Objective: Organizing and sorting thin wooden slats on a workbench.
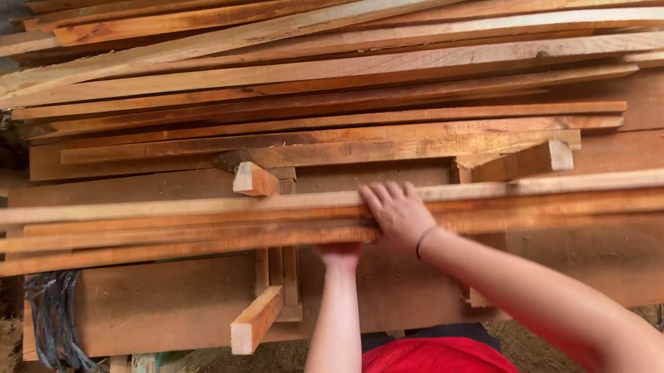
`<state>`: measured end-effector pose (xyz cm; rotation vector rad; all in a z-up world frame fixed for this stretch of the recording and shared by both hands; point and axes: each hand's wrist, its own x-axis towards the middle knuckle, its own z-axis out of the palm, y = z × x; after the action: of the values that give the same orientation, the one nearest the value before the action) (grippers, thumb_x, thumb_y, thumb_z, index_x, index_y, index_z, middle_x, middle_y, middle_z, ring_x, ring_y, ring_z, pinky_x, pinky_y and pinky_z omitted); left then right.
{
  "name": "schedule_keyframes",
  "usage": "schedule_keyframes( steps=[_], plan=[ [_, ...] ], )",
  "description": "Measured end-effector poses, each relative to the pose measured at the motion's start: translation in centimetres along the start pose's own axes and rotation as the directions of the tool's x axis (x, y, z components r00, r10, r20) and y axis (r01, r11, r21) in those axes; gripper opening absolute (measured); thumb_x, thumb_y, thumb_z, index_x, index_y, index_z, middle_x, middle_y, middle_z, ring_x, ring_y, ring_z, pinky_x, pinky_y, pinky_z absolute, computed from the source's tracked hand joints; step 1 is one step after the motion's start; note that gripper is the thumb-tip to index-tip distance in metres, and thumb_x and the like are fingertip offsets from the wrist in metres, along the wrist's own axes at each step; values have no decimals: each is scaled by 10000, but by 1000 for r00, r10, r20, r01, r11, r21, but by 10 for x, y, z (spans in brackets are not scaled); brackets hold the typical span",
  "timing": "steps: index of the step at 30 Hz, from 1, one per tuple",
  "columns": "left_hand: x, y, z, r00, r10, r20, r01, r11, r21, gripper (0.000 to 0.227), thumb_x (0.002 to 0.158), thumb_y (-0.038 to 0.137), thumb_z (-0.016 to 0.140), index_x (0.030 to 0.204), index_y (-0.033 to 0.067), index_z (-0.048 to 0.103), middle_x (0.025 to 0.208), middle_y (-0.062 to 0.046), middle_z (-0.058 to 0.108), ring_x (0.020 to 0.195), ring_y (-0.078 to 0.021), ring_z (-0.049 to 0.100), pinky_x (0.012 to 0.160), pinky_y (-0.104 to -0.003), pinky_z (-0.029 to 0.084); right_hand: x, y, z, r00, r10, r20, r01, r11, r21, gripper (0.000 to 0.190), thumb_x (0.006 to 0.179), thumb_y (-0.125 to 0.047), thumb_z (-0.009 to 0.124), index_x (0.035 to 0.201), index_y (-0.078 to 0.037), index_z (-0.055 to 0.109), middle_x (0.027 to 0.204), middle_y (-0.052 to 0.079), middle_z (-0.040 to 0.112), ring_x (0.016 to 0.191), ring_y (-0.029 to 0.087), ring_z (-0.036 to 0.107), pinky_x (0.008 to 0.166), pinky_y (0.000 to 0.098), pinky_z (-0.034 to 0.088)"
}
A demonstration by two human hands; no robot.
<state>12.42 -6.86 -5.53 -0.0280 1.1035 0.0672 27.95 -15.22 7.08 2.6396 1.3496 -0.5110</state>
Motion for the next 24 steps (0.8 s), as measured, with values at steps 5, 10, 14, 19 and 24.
schedule_keyframes(
  steps=[5,10,14,19,24],
  plan=[
    [-20,14,24,999,24,36,-26,999,40,784,1060,513,296,1650,135,-56,1688,-148,-95,1586,-367,-40,1294,-491,28,15,13,1,999,-37,-36,36,999,-21,1262,572,-669,824,1588,-133,302,1505,59,458,1397,258,417,1146,490,304],
    [-55,33,-21,984,63,166,-143,835,531,630,1112,416,412,1589,12,327,1647,-230,324,1521,-390,334,1241,-499,261,23,11,27,999,-9,50,6,998,66,1328,569,-680,820,1628,-173,200,1618,19,313,1455,244,343,1161,518,293],
    [-86,44,-5,767,455,452,-547,99,831,286,1032,239,594,1267,116,703,1245,-122,715,1204,-317,658,992,-442,530,18,4,28,999,17,48,-20,998,62,1359,566,-724,816,1648,-191,190,1682,16,242,1528,286,250,1222,608,165],
    [-100,72,43,314,424,850,-607,-598,523,299,997,191,643,1291,170,691,1279,3,684,1268,-220,596,1077,-402,468,-19,-9,6,992,127,-6,-125,980,157,1365,631,-820,760,1673,-187,147,1730,50,152,1580,336,131,1248,647,30],
    [-33,95,10,420,218,881,-284,-891,356,526,892,449,736,1372,271,619,1372,80,570,1375,-210,452,1155,-502,345,-77,-7,83,707,403,-581,-184,898,399,842,712,-500,835,1463,-236,561,1360,-20,540,1329,265,475,1179,573,297]
  ],
)
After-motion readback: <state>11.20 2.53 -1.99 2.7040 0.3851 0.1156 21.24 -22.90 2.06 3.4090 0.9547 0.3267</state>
